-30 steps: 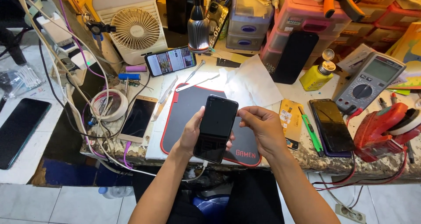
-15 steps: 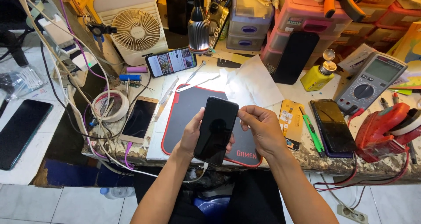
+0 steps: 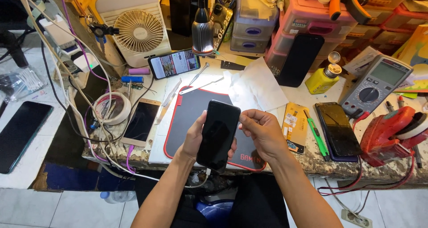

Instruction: Testing and diagnosing a mobile phone by repeatedly plugging in a charging cable and observing the screen.

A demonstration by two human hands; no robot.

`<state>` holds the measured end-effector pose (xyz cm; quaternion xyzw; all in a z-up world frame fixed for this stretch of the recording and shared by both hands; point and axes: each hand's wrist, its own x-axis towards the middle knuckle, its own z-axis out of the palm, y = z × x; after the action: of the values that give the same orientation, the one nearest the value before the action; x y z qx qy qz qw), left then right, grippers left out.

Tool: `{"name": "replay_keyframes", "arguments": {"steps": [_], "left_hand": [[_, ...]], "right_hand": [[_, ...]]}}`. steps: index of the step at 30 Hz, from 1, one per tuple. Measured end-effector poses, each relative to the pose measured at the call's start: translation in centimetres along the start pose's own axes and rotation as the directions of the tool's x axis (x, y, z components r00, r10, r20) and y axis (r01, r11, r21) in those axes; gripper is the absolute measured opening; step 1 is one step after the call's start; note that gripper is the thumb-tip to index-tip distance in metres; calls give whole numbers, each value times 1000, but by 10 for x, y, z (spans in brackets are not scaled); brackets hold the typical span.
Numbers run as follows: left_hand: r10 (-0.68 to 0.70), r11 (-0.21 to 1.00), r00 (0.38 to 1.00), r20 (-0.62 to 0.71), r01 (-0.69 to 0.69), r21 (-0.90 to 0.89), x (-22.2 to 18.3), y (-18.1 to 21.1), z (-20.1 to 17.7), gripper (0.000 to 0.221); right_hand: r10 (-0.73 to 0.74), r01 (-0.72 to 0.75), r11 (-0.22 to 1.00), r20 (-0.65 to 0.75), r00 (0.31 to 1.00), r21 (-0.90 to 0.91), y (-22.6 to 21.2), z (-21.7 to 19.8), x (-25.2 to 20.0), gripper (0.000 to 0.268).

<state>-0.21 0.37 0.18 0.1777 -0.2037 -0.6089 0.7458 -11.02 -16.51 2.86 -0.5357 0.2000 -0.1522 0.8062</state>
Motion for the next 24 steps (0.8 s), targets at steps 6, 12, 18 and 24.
{"name": "replay_keyframes", "arguments": {"steps": [6,12,18,24], "left_hand": [[-21,1000,999,47,21,-8,1,1,-1,85],[-27,997,997,73,32,-70,1,1,0,84],[146,987,986,-85,-141,72,-6,2,10,70],[225,969,959,-171,-202,143,-6,-7,2,74]], "right_hand": [[137,-143,989,160,977,23,0,-7,15,27],[204,-222,973,206,957,69,18,-16,34,30],[51,-48,999,-109,993,25,-34,45,-14,19],[47,-43,999,-121,992,33,-2,24,10,18]]}}
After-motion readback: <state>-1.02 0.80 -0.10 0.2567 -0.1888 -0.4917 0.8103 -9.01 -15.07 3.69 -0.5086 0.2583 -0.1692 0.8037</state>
